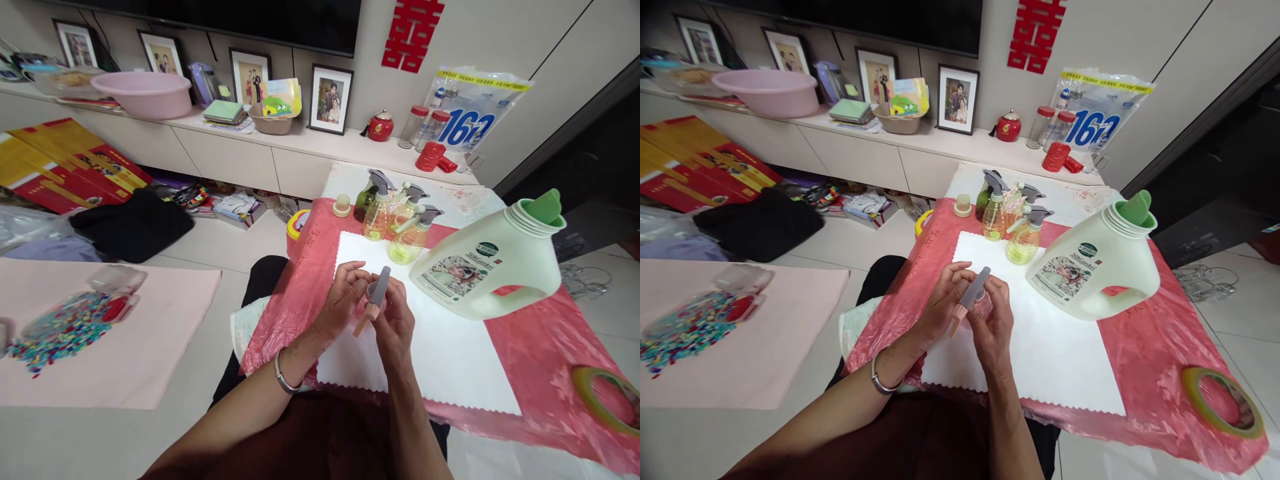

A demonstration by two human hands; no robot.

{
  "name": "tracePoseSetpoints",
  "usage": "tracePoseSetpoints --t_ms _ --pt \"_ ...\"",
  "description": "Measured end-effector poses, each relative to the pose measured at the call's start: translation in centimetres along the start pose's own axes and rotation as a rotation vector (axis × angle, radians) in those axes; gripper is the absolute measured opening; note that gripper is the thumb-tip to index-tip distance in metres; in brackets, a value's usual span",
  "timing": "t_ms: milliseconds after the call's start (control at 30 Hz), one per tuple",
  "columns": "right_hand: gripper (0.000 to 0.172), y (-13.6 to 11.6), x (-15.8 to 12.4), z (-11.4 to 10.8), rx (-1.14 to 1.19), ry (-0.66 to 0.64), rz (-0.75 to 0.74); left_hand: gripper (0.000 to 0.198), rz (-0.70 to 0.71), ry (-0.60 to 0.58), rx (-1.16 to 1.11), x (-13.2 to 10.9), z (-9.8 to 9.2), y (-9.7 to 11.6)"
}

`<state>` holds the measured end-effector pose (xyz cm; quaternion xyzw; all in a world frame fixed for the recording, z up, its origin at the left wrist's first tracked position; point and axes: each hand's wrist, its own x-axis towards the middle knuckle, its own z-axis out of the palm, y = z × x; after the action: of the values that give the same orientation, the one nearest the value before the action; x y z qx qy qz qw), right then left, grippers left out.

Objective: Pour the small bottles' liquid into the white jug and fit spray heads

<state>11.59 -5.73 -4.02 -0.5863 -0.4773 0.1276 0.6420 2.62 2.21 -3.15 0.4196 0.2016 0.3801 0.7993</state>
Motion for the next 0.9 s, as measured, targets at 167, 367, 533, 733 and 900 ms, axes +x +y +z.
tracePoseSetpoints --t_ms 167,367,533,733,900 --pt "0.032 -0.2 0.1 -0.1 -0.026 0.024 0.016 0.052 0.007 -0.006 -0.022 0.1 -0.1 -0.3" --pt "0.032 0.4 0.1 0.3 0.036 0.092 0.042 0.051 0.018 -0.005 -0.030 0.3 -0.2 -0.4" --pt "0.026 0.7 0.1 -0.2 0.163 0.097 0.081 0.050 0.036 -0.034 0.034 0.3 -1.5 -0.9" --pt "0.026 0.4 1.0 -2.6 0.404 0.206 0.166 0.056 -0.090 -0.107 0.118 0.0 -4.0 -3.3" --pt "0.046 -1.1 2.3 -3.7 0.525 0.244 0.217 0.058 -0.275 -0.278 -0.084 -0.2 -3.9 -3.2"
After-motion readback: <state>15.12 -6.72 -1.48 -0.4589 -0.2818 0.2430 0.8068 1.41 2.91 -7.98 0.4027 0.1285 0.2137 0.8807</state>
